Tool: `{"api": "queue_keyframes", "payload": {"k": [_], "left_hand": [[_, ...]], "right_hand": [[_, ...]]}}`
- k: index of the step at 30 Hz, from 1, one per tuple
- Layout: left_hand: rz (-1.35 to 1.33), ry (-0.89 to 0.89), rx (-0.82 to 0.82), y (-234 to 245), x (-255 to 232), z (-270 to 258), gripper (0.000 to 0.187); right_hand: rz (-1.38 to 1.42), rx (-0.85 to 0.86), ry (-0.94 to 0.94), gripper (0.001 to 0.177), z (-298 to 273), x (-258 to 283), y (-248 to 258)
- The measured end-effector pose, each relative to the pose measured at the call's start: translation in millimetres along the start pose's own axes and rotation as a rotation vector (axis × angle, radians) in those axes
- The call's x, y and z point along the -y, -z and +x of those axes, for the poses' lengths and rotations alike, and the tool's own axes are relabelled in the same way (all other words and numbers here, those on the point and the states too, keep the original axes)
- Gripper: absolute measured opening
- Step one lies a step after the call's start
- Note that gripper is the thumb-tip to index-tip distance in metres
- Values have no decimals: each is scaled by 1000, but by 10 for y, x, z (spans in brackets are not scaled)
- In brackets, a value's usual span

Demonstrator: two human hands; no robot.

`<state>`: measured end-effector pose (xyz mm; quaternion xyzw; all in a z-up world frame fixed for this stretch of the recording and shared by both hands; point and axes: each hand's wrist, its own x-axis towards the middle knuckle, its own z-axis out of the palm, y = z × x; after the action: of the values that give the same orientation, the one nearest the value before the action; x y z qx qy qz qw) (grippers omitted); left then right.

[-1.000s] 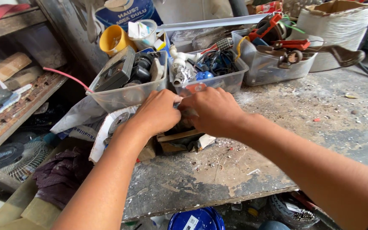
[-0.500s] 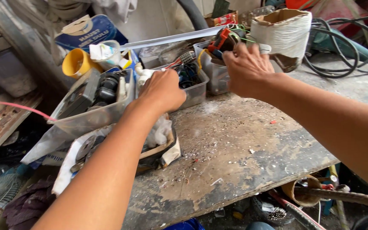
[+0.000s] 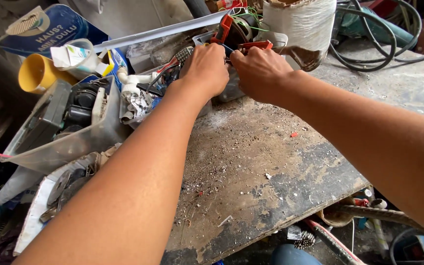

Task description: Searching for parts in bins and repairing a mechanical component using a screwdriver

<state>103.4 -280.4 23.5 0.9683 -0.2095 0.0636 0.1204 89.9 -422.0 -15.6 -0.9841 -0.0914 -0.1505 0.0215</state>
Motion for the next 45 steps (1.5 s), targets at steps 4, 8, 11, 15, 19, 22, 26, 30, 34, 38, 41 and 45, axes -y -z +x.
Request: {"api": "queue_keyframes", "payload": {"k": [4,8,11,15,19,22,26,30,34,38,41,45], "left_hand": [[96,-3,-69,53,-69,-53,17],[100,14,-72,29,-107,-156,20],[56,-20,-84,3,-119,-287,21],[31,-117,-71,30,-59,-491,36],[-3,-181,-98,96,-157,-822,36],[11,-192,-96,153,-235,-982,37],[21,-165,-74,237,-281,-1182,40],[-57,-186,-95,307,-316,-1352,38],[-122,-142,-63,475,-368,-1407,32],[-241,-12,-130,330,-125,-974,31],[-236,-25,-180,223,48,-925,31],[-145,63,-32,101,169,-902,32]], "right_hand": [[-14,79,-10,13,27,-27,145],[-71,116,13,4,10,-16,182],[-132,151,23,11,-80,26,302],[-101,135,49,34,-224,68,366],[-77,236,-10,32,-564,336,727],[-72,251,-11,29,-756,421,896],[-91,287,-7,25,-941,530,1028],[-101,290,-24,23,-1073,658,1103],[-123,363,19,31,-1032,620,1141],[197,455,-169,42,-1032,472,1261],[114,197,-99,46,-1052,454,1389],[124,-35,-154,24,-728,274,995]]}}
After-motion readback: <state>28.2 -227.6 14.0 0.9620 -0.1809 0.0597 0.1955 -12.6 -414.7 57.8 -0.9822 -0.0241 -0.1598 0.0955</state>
